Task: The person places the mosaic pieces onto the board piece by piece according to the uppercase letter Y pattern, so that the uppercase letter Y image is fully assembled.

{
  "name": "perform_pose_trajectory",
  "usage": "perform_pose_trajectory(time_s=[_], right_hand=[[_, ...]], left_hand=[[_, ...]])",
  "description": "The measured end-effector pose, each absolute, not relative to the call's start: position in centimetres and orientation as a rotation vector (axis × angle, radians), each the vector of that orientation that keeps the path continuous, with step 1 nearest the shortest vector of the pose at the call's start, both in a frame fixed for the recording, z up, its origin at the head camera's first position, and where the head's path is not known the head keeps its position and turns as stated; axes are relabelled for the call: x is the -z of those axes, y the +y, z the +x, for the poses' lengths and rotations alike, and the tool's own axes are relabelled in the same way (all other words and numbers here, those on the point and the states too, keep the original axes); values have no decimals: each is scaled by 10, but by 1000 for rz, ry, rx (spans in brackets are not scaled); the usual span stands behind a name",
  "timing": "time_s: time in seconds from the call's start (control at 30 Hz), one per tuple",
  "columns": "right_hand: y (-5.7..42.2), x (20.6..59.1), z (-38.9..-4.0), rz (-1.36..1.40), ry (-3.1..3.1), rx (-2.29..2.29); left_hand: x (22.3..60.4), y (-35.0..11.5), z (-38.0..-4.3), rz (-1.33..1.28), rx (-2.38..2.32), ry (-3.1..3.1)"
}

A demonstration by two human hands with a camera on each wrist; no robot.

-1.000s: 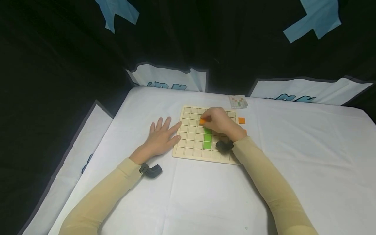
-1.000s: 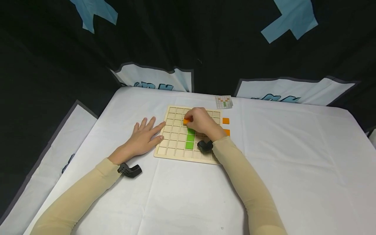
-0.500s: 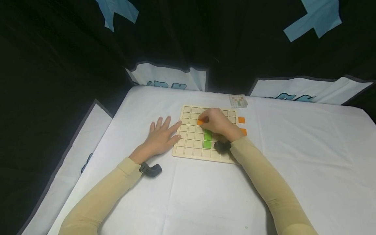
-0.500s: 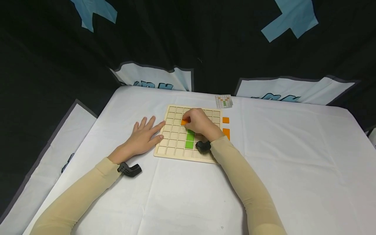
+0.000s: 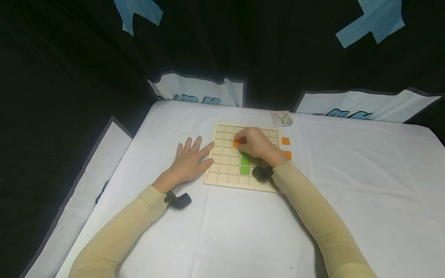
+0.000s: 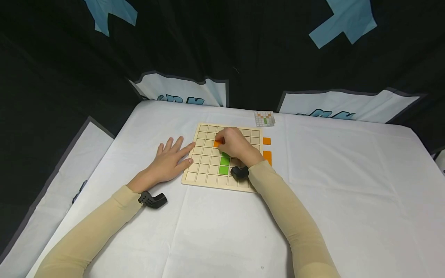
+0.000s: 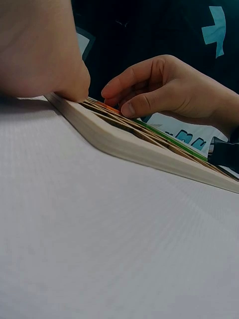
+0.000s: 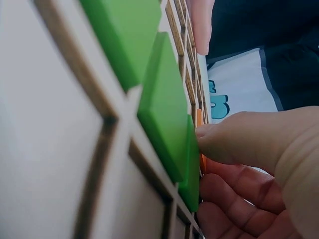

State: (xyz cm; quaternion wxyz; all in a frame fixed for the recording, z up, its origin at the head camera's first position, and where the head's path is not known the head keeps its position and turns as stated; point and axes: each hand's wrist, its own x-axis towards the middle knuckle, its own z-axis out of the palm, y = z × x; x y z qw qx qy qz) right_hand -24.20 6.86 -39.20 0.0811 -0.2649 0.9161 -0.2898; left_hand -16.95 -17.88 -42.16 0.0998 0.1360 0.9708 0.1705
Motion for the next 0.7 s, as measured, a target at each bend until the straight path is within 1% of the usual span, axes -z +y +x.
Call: perform_pose_trajectory(time_s=[0.7], right_hand=[[70,393,-240,-792,2746,863]], left_hand=[[423,-180,-170,420,-520,2874]])
